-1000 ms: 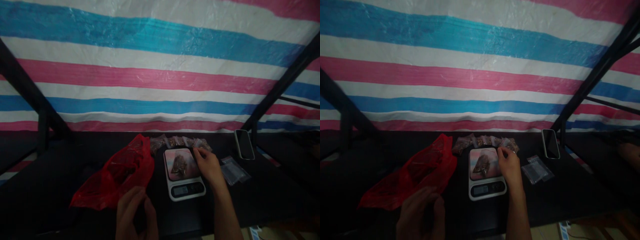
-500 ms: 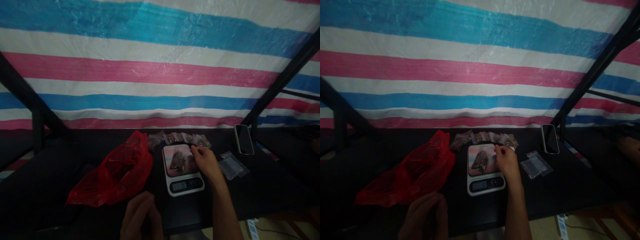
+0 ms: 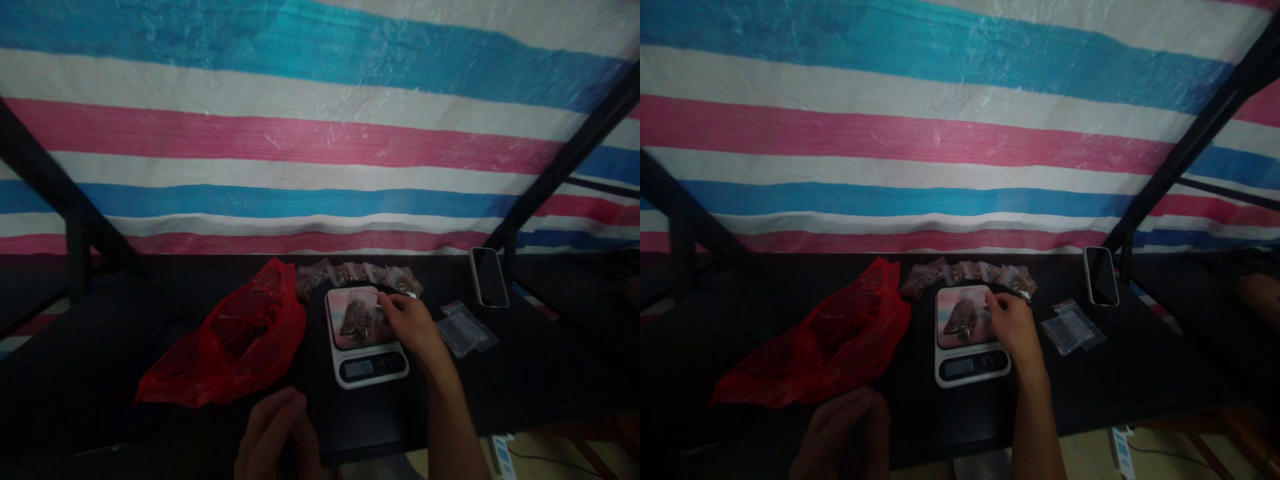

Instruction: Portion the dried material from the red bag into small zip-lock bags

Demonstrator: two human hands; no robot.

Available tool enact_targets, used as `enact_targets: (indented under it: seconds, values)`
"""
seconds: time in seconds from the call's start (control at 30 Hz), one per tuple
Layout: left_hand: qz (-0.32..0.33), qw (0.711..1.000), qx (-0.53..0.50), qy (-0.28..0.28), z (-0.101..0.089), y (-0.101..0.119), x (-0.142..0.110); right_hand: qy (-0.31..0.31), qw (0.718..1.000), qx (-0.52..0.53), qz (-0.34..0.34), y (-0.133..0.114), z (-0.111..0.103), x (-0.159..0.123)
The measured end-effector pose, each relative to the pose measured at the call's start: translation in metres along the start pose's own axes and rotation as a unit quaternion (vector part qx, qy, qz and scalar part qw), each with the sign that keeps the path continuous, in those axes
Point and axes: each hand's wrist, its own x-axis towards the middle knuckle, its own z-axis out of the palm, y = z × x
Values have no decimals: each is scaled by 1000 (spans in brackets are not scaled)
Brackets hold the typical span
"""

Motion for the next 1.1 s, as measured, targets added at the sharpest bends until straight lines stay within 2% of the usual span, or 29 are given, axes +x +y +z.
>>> enact_targets:
  seconds: [0.2,0.33,0.4,0.47,0.53,0.6,0.7,0.8,0.97,1.1]
  values:
    - [10,1000,-14,1,3,-3,-1,-27,998,49,-26,-6,2,-5]
    - [-11,999,-42,33,9,-10,2,-105,977,152,-103,-30,-3,-21]
    - [-56,996,-67,21,11,-10,6,-174,954,208,-131,-43,-3,-32]
    - [-130,985,-110,-10,14,-8,12,-246,928,246,-134,-52,1,-40]
    - [-212,963,-158,-44,16,-5,18,-305,904,267,-135,-58,9,-46]
    - [-281,939,-183,-76,16,-5,23,-334,893,263,-144,-61,20,-49]
    - [-328,926,-172,-77,12,-8,28,-344,893,244,-156,-65,36,-50]
    - [-326,931,-153,-59,7,-14,31,-337,898,234,-161,-68,49,-51]
    - [-315,936,-152,-48,2,-20,30,-291,910,224,-191,-74,63,-55]
    - [-329,932,-152,-26,-1,-23,32,-319,904,215,-189,-81,70,-59]
